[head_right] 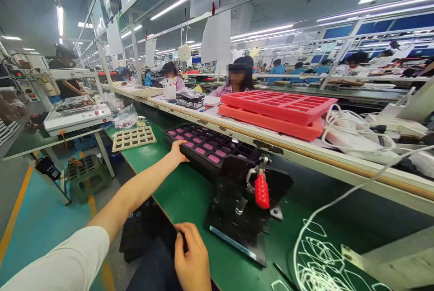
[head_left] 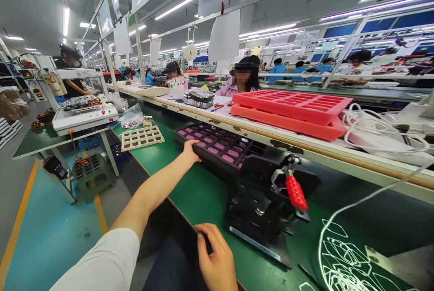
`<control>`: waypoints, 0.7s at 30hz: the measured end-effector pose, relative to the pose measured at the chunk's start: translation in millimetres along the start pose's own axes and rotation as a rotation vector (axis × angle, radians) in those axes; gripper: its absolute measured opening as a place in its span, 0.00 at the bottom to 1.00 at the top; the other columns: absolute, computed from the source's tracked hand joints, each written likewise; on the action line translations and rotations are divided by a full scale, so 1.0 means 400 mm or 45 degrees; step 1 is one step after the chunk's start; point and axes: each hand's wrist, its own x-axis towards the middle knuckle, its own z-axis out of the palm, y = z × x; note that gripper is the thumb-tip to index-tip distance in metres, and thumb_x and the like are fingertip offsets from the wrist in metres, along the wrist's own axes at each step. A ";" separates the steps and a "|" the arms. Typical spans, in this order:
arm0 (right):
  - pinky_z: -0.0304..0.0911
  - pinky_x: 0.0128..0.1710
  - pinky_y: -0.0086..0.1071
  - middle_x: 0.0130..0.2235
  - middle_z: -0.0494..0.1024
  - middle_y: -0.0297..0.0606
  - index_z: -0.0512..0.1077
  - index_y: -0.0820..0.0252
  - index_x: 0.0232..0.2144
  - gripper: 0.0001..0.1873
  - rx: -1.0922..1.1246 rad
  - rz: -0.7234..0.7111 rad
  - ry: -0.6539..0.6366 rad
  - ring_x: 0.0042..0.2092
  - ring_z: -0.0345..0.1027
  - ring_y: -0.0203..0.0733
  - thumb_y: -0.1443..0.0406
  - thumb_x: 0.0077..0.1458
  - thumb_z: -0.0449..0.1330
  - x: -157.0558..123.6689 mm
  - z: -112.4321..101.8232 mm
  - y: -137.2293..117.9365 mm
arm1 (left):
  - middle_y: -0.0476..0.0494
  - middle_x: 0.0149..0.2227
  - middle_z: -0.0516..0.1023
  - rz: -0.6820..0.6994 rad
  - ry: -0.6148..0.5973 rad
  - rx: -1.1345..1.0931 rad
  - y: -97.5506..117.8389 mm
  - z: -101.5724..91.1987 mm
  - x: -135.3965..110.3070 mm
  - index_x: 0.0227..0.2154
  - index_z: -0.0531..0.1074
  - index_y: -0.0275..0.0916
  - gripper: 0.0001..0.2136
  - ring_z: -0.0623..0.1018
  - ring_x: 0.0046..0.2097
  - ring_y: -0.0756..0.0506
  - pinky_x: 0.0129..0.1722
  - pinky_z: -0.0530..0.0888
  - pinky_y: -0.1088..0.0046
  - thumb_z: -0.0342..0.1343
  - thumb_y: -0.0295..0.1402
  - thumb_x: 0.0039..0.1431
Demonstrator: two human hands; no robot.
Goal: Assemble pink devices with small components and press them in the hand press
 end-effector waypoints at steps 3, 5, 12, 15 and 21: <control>0.77 0.43 0.38 0.44 0.82 0.45 0.82 0.55 0.44 0.16 -0.019 0.007 0.004 0.44 0.80 0.51 0.57 0.73 0.56 0.002 0.005 0.001 | 0.37 0.56 0.78 -0.015 0.105 -0.030 0.042 -0.080 -0.061 0.57 0.73 0.37 0.19 0.80 0.52 0.39 0.51 0.81 0.54 0.62 0.42 0.71; 0.77 0.44 0.39 0.44 0.82 0.45 0.82 0.54 0.44 0.15 -0.018 -0.002 0.013 0.44 0.79 0.51 0.56 0.73 0.56 0.004 0.011 0.002 | 0.37 0.55 0.78 0.019 0.134 -0.056 0.056 -0.122 -0.093 0.57 0.74 0.37 0.18 0.81 0.52 0.39 0.51 0.81 0.54 0.62 0.42 0.71; 0.71 0.50 0.43 0.45 0.80 0.45 0.78 0.57 0.45 0.15 -0.305 0.024 0.485 0.46 0.76 0.52 0.54 0.72 0.58 -0.004 -0.074 -0.018 | 0.37 0.55 0.78 0.106 0.147 -0.073 0.057 -0.172 -0.135 0.56 0.74 0.37 0.18 0.81 0.51 0.39 0.50 0.81 0.55 0.62 0.42 0.71; 0.67 0.53 0.49 0.46 0.77 0.50 0.75 0.61 0.48 0.19 -0.539 0.189 0.875 0.46 0.72 0.55 0.52 0.65 0.61 0.020 -0.209 -0.005 | 0.38 0.53 0.79 0.141 0.167 -0.035 0.047 -0.185 -0.133 0.55 0.75 0.37 0.17 0.81 0.49 0.40 0.49 0.82 0.56 0.62 0.41 0.71; 0.61 0.64 0.56 0.61 0.73 0.58 0.67 0.66 0.66 0.52 -0.305 0.503 0.514 0.61 0.68 0.66 0.49 0.41 0.67 0.208 -0.446 0.107 | 0.39 0.52 0.79 0.298 0.079 0.033 0.021 -0.225 -0.128 0.54 0.75 0.37 0.16 0.81 0.48 0.41 0.47 0.82 0.58 0.62 0.41 0.71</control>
